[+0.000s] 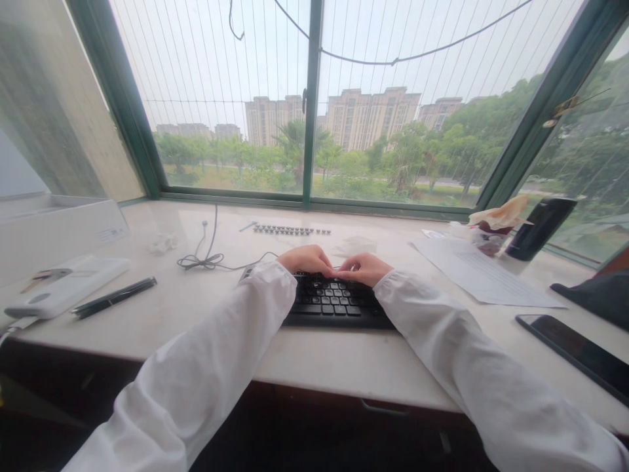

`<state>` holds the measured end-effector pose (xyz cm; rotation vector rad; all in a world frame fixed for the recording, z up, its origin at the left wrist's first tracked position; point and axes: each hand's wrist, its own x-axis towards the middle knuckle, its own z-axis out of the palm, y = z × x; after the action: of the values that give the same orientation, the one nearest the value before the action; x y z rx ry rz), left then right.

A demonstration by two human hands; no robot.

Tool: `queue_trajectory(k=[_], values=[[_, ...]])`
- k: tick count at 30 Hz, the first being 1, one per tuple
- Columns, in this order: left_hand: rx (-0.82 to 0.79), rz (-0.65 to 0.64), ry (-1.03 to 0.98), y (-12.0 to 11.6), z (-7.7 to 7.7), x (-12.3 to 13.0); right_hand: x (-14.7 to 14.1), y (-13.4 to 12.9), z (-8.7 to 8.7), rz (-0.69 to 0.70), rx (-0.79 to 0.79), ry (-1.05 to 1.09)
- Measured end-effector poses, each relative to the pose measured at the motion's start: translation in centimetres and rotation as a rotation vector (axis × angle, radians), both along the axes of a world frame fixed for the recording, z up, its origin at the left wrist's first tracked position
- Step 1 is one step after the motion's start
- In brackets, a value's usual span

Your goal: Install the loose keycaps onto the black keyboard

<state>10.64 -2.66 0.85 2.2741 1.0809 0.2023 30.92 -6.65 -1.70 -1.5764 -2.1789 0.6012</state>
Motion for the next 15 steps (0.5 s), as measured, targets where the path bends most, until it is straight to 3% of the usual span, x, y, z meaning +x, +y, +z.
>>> queue_trajectory(k=[15], values=[[0.04,-0.103,-0.04,0.04,0.21,-0.24,0.11,0.08,-0.1,0.013,-0.005,-0.01]])
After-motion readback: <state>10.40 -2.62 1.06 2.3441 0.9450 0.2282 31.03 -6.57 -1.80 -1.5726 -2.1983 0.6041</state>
